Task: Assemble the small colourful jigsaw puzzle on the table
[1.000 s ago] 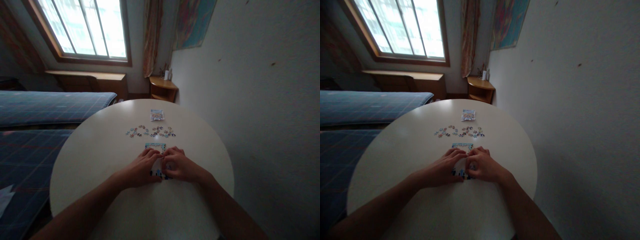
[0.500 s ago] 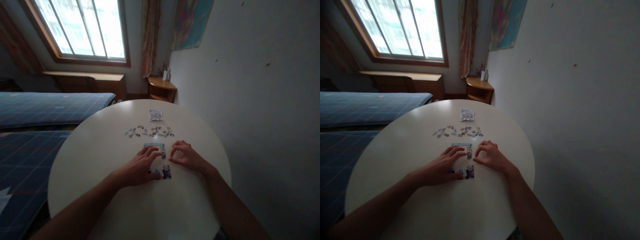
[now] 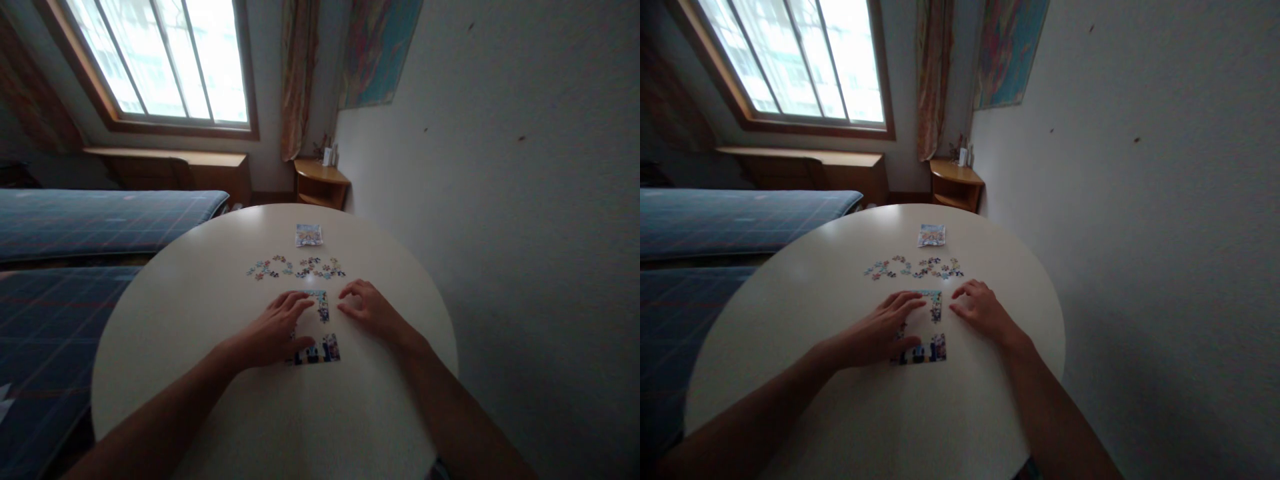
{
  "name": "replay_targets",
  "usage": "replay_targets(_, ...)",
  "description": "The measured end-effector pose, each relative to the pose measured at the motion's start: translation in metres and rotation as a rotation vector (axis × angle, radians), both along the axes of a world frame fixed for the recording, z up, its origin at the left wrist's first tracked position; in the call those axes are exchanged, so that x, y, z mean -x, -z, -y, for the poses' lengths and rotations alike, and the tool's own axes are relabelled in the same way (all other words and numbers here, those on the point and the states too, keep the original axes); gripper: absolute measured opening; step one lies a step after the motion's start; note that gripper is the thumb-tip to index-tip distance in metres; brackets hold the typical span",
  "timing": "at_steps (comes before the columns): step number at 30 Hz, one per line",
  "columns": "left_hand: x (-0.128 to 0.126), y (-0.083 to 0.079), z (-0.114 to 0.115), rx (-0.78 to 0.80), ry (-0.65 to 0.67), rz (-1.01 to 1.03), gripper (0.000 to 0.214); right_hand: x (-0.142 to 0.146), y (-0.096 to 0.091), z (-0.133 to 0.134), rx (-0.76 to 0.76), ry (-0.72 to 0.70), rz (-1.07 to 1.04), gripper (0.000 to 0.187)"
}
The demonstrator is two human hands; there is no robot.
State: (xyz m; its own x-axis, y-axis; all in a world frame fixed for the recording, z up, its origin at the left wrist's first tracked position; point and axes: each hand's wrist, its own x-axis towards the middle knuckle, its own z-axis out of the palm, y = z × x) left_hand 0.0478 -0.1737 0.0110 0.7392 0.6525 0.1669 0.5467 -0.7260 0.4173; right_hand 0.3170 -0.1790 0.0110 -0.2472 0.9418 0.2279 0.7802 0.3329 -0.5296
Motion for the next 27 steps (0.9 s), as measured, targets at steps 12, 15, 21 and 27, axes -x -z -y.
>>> replay_targets(12,0.034,0.022,-0.058,-0.151,-0.358,0.046,0.040,0.003,-0.001,-0.054,0.057,0.118,0.268,0.036)
replay_targets(15,0.033,0.022,-0.060,-0.134,-0.399,0.045,0.040,0.010,0.000,-0.066,0.035,0.124,0.223,0.035)
replay_targets(21,0.026,0.023,-0.056,-0.137,-0.348,0.069,0.043,0.012,0.002,-0.078,0.016,0.141,0.184,0.031)
replay_targets(27,0.022,0.026,-0.054,-0.118,-0.306,0.097,0.040,0.012,-0.007,-0.089,0.071,0.092,0.208,0.024)
